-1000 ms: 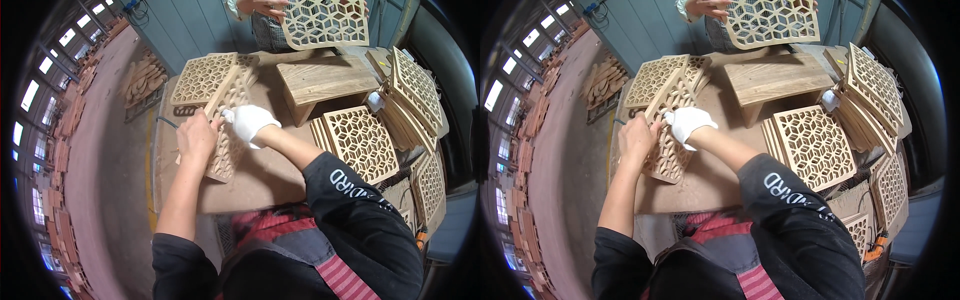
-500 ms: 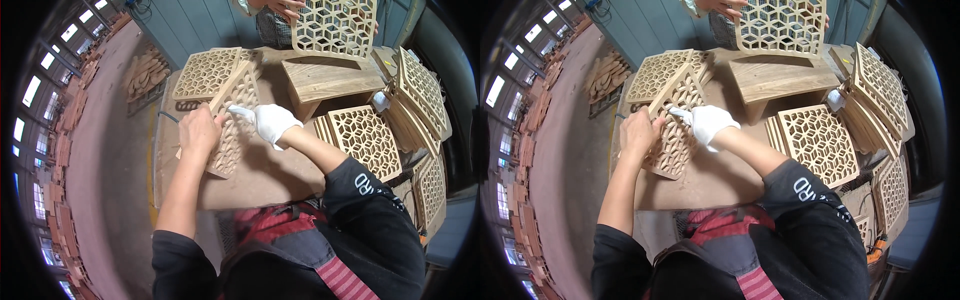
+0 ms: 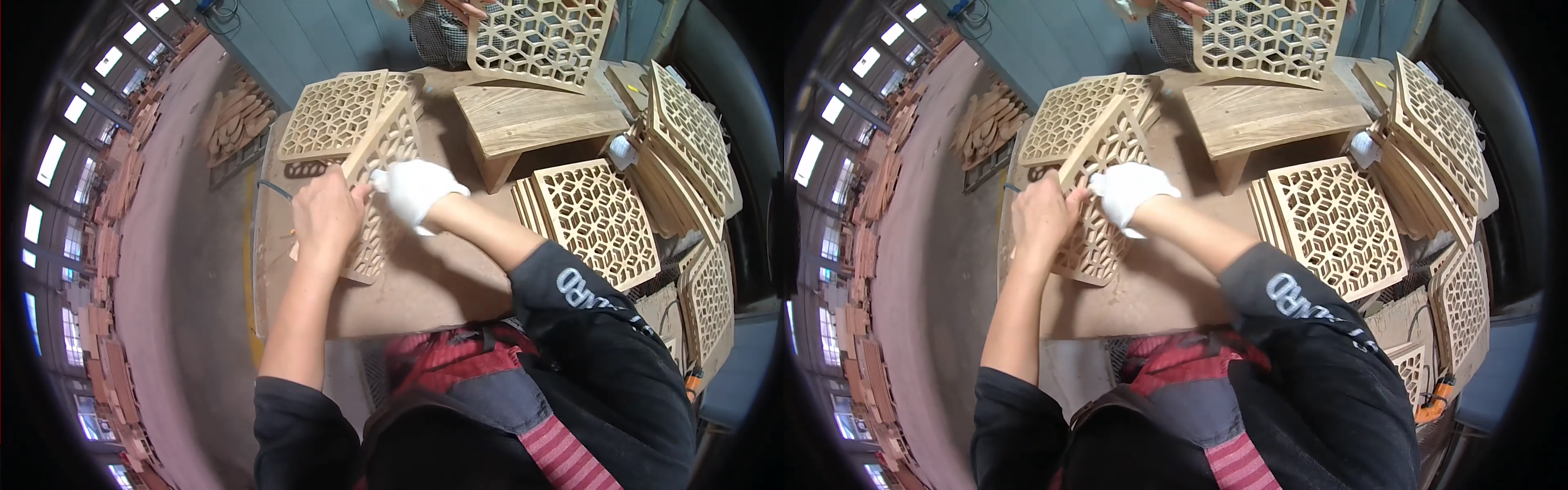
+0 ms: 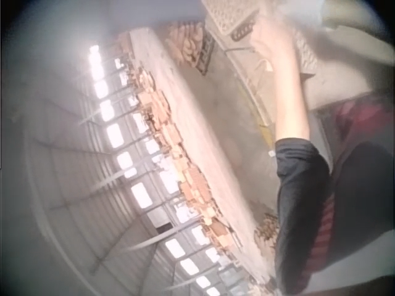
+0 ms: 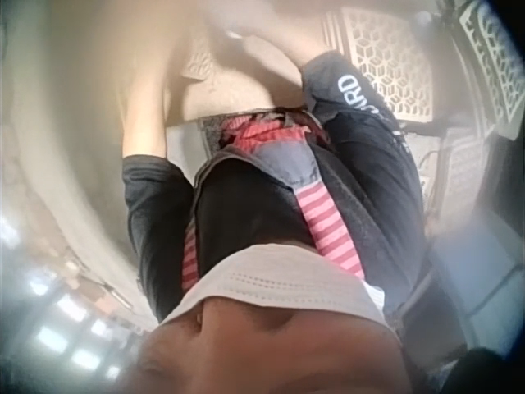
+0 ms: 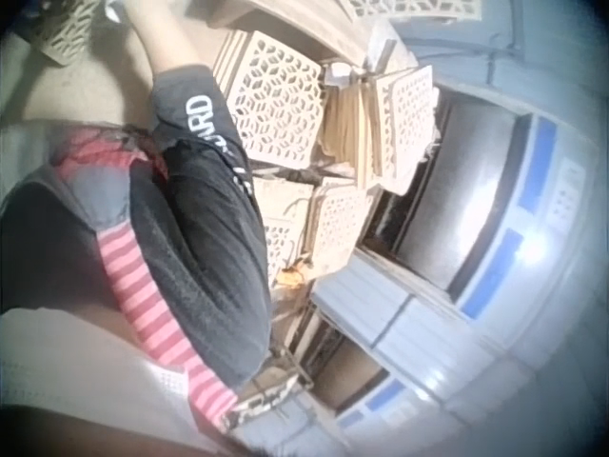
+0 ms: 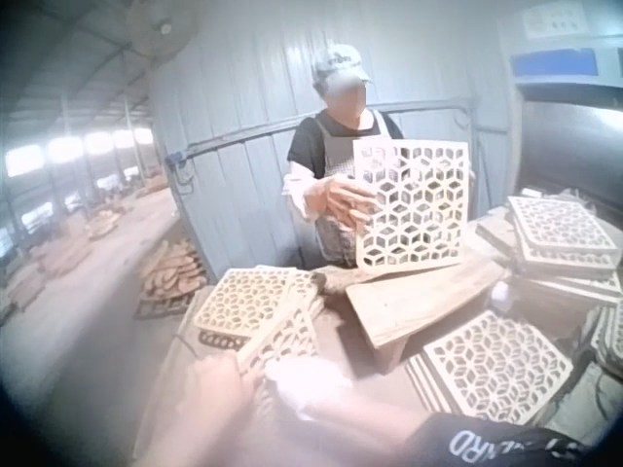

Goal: The person applies adhesive from a tool onto the edges and cutout regions of a decorative lattice wooden panel, fits components together, and wipes down edges of the screen structure.

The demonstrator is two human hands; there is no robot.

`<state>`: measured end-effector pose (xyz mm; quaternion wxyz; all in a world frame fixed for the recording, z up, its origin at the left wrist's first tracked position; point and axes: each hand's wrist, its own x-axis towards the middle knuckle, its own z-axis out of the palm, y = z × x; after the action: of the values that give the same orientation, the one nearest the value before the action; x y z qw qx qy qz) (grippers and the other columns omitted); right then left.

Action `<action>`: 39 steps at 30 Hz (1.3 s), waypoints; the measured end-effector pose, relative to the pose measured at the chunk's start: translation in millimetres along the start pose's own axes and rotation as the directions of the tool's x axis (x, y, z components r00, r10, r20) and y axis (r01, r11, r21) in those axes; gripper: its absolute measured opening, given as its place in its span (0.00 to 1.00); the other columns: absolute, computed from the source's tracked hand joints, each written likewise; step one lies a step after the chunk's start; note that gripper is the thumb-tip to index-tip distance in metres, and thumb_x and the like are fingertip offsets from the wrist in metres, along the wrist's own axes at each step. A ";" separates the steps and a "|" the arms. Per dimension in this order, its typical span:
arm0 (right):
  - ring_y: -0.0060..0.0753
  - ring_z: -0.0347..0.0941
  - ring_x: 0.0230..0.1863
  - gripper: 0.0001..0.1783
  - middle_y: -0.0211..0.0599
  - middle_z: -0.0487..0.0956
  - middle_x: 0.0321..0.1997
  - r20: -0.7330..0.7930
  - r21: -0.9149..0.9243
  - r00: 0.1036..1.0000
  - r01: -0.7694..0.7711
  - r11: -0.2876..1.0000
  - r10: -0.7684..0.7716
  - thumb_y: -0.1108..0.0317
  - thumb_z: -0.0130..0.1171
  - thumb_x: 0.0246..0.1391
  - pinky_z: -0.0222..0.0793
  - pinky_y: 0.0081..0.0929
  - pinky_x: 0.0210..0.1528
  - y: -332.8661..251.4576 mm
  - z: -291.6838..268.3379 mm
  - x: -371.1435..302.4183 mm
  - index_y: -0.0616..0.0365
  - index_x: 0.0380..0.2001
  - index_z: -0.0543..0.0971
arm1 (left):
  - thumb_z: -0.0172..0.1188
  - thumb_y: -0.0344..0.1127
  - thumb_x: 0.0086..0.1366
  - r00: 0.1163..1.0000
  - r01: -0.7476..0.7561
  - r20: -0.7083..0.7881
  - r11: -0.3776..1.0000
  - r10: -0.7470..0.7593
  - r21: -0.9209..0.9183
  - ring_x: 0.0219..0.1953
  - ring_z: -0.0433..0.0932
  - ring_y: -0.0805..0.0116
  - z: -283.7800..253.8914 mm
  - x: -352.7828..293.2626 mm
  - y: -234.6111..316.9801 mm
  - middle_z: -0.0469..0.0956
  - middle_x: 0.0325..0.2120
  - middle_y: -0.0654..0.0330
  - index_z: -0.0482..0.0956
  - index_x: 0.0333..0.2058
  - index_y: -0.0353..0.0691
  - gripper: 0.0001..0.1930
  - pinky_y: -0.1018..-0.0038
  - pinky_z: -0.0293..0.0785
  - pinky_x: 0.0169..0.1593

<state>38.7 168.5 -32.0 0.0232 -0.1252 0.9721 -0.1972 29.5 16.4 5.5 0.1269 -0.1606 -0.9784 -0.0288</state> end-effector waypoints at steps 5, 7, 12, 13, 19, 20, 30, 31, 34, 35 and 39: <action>0.49 0.81 0.45 0.16 0.47 0.83 0.43 0.054 -0.037 0.996 -0.069 0.997 0.071 0.65 0.51 0.57 0.77 0.42 0.46 -8.2 -2.2 2.5 0.50 0.47 0.82 | 0.67 0.48 0.59 1.000 -0.003 0.013 1.000 0.003 0.027 0.34 0.82 0.44 0.5 2.5 -7.5 0.82 0.29 0.43 0.79 0.33 0.32 0.20 0.55 0.77 0.41; 0.48 0.81 0.44 0.15 0.47 0.83 0.43 -0.070 0.018 0.996 -0.048 0.999 0.049 0.64 0.52 0.57 0.77 0.41 0.45 6.7 4.6 -13.1 0.50 0.44 0.83 | 0.67 0.48 0.59 1.000 0.004 0.029 1.000 -0.004 0.004 0.34 0.82 0.44 -2.3 3.9 -4.6 0.82 0.29 0.43 0.79 0.33 0.32 0.20 0.55 0.77 0.41; 0.48 0.82 0.44 0.12 0.46 0.84 0.42 0.028 -0.017 0.992 -0.126 0.992 0.127 0.64 0.55 0.55 0.77 0.41 0.45 -14.2 -13.5 -6.2 0.49 0.38 0.86 | 0.66 0.49 0.59 0.999 -0.041 0.018 0.998 0.040 0.037 0.34 0.82 0.44 4.7 -2.1 5.2 0.82 0.29 0.43 0.79 0.35 0.33 0.21 0.55 0.77 0.41; 0.48 0.82 0.44 0.12 0.47 0.84 0.43 0.018 -0.022 0.992 -0.124 0.992 0.125 0.64 0.55 0.56 0.77 0.42 0.45 -13.5 -11.6 -1.5 0.50 0.38 0.86 | 0.66 0.50 0.59 0.999 -0.043 0.003 0.999 0.043 0.034 0.34 0.82 0.43 3.9 -0.2 2.8 0.82 0.28 0.44 0.79 0.35 0.33 0.22 0.55 0.77 0.41; 0.55 0.78 0.46 0.21 0.52 0.81 0.46 0.061 0.284 0.998 0.002 0.959 -0.020 0.55 0.40 0.67 0.71 0.45 0.50 35.4 24.3 1.7 0.53 0.46 0.81 | 0.67 0.52 0.57 0.996 -0.087 -0.009 0.995 0.087 0.040 0.34 0.80 0.45 11.4 -3.1 -3.7 0.81 0.26 0.47 0.75 0.32 0.34 0.23 0.54 0.75 0.40; 0.55 0.78 0.46 0.21 0.52 0.81 0.45 0.116 0.354 0.993 -0.043 0.934 0.002 0.55 0.40 0.67 0.71 0.45 0.50 42.2 30.4 4.7 0.53 0.46 0.81 | 0.67 0.52 0.57 0.995 -0.100 0.002 0.994 0.100 0.039 0.34 0.80 0.45 14.5 -3.2 -2.7 0.81 0.26 0.47 0.75 0.32 0.34 0.23 0.54 0.75 0.40; 0.56 0.77 0.46 0.26 0.57 0.80 0.45 0.091 0.226 0.991 0.079 0.971 -0.101 0.49 0.41 0.67 0.69 0.46 0.49 28.7 38.2 9.5 0.58 0.44 0.80 | 0.72 0.48 0.54 0.993 -0.085 0.086 0.996 0.083 0.029 0.37 0.81 0.45 -2.4 -9.3 4.8 0.82 0.28 0.48 0.75 0.34 0.35 0.22 0.57 0.74 0.42; 0.55 0.78 0.45 0.23 0.56 0.80 0.45 0.128 0.323 0.992 -0.036 0.946 -0.006 0.52 0.42 0.67 0.71 0.46 0.49 24.7 23.7 5.7 0.58 0.43 0.81 | 0.71 0.47 0.54 0.988 -0.101 0.116 0.995 0.102 -0.016 0.36 0.81 0.45 -2.6 -8.8 4.3 0.81 0.28 0.47 0.75 0.35 0.34 0.22 0.56 0.74 0.41; 0.51 0.80 0.44 0.15 0.53 0.82 0.40 -0.050 0.000 0.973 0.227 0.974 -0.226 0.63 0.51 0.61 0.76 0.40 0.45 12.6 20.8 13.8 0.60 0.40 0.83 | 0.72 0.46 0.54 0.993 -0.108 0.045 0.994 0.108 -0.016 0.36 0.81 0.45 2.5 -11.8 5.7 0.81 0.28 0.46 0.74 0.34 0.34 0.22 0.56 0.74 0.41; 0.54 0.79 0.45 0.18 0.55 0.82 0.41 -0.009 0.126 0.990 0.144 0.982 -0.144 0.60 0.47 0.62 0.74 0.42 0.46 14.1 24.2 10.5 0.60 0.39 0.82 | 0.72 0.47 0.54 0.993 -0.113 0.031 0.993 0.114 -0.026 0.36 0.80 0.44 -0.2 -9.9 4.6 0.81 0.28 0.46 0.75 0.35 0.34 0.22 0.54 0.74 0.41; 0.55 0.79 0.45 0.20 0.56 0.82 0.41 0.066 0.480 0.993 -0.116 0.870 0.096 0.57 0.46 0.62 0.73 0.44 0.49 16.9 45.7 9.1 0.61 0.39 0.82 | 0.72 0.47 0.54 0.994 -0.103 0.031 0.995 0.103 -0.015 0.36 0.80 0.43 -1.6 -8.7 -3.4 0.81 0.28 0.46 0.76 0.36 0.34 0.22 0.53 0.73 0.42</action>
<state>30.3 163.9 -80.6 0.0840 -0.0659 0.8969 -0.4292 36.8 10.4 4.8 0.1115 -0.2121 -0.9705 -0.0261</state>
